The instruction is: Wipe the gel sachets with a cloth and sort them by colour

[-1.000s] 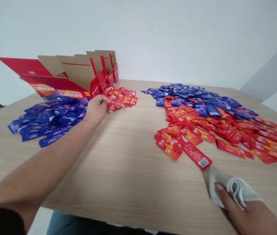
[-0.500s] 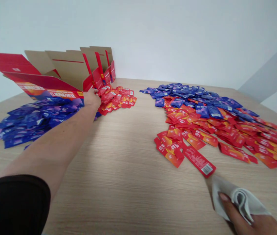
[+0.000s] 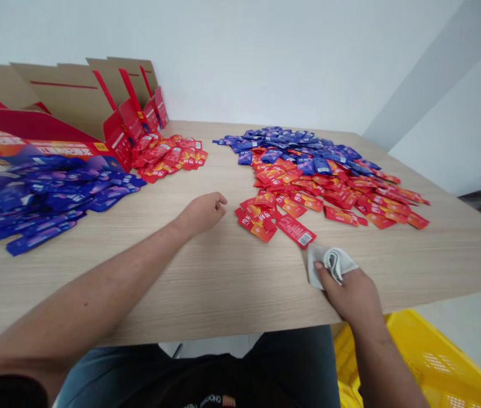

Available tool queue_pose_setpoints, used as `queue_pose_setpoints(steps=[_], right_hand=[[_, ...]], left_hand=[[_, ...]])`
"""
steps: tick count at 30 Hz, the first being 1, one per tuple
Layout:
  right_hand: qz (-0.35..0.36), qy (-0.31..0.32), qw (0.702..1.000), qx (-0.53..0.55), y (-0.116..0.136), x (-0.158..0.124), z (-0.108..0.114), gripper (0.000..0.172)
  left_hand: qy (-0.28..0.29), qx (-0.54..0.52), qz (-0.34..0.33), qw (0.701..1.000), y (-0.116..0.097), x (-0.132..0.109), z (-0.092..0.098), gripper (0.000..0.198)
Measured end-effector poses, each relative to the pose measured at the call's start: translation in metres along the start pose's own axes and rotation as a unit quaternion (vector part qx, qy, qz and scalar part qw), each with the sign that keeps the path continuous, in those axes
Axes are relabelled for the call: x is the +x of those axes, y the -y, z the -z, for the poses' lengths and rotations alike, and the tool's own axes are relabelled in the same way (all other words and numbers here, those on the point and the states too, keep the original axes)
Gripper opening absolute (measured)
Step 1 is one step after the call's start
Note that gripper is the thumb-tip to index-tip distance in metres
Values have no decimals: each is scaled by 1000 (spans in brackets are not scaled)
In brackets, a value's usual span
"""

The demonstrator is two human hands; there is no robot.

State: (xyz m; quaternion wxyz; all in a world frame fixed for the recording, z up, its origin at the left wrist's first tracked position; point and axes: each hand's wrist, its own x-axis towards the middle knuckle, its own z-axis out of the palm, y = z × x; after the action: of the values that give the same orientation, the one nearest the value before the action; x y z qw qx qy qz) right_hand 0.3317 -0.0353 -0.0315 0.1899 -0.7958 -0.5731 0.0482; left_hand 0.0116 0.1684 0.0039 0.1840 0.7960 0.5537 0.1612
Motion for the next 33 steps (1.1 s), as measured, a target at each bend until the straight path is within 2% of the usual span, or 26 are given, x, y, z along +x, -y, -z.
queue_pose_setpoints(steps=[3, 7, 10, 13, 17, 21, 26, 29, 33], right_hand=[[6, 3, 1000, 7, 2, -1, 1, 48], [9, 4, 1000, 16, 5, -1, 3, 45], [15, -4, 1000, 21, 5, -2, 4, 45], [13, -2, 1000, 23, 6, -2, 5, 44], [17, -9, 999, 27, 8, -2, 6, 42], [16, -17, 999, 33, 7, -1, 6, 44], [-17, -41, 997, 70, 9, -5, 5, 44], [-29, -73, 989, 123, 26, -18, 8, 44], [23, -54, 984, 168, 72, -44, 12, 40]], left_hand=[[28, 24, 48, 998, -18, 18, -15, 33], [89, 11, 75, 993, -37, 40, -20, 25], [120, -15, 86, 989, -47, 43, -22, 18], [121, -60, 101, 986, -50, 33, -24, 9], [107, -151, 143, 972, -49, 1, -24, 11], [95, -244, 178, 949, -45, -49, -21, 9], [20, -415, 230, 880, -38, -112, -29, 11], [-38, -452, 214, 865, -39, -139, -41, 16], [-126, -418, 179, 882, -45, -158, -53, 17]])
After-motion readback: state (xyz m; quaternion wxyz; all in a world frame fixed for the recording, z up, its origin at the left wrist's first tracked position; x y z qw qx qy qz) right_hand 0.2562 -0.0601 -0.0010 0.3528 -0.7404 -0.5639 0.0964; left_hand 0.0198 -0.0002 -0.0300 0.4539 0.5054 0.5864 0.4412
